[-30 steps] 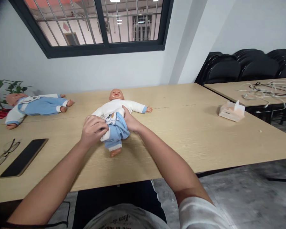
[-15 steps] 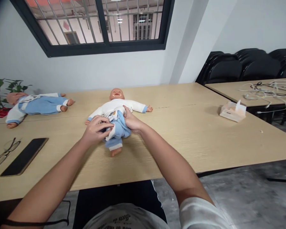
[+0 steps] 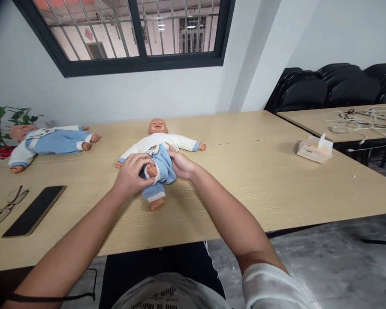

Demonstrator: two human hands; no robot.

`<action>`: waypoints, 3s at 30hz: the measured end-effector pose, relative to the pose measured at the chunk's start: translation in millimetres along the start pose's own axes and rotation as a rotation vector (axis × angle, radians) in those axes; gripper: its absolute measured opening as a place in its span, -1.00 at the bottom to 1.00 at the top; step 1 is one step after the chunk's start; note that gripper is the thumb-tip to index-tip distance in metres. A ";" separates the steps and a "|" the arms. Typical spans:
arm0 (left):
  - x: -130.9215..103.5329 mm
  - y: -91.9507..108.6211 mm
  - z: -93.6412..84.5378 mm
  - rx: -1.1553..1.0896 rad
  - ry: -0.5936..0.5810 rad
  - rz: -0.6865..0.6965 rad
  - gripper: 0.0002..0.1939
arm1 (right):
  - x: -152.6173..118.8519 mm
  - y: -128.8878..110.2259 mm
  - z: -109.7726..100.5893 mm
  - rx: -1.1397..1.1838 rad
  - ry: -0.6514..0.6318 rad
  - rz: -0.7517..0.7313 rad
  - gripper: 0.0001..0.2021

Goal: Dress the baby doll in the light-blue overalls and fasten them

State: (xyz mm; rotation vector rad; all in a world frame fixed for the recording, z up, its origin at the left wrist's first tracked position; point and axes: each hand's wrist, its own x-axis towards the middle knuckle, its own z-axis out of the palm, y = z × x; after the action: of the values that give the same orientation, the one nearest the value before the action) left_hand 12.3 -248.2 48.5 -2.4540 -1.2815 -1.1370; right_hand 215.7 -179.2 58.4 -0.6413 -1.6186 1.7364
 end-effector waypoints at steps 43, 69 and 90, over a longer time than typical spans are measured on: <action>-18.3 55.1 48.1 -0.079 -0.240 0.245 -0.62 | -14.0 -19.4 -51.7 -0.846 0.067 0.287 0.11; -12.0 -45.6 10.7 -0.580 -0.459 -0.482 -0.62 | -142.9 24.9 75.8 -1.288 0.239 -0.141 -0.34; -24.0 -57.3 16.0 -0.785 -0.682 -0.454 -0.56 | -150.7 47.3 53.9 -1.092 0.697 -0.139 -0.71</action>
State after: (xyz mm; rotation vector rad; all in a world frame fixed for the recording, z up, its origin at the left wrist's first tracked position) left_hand -30.5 -220.7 9.3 -3.4540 -1.9354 -1.0619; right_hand 267.8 -328.2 4.2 -1.3778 -1.8818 0.2869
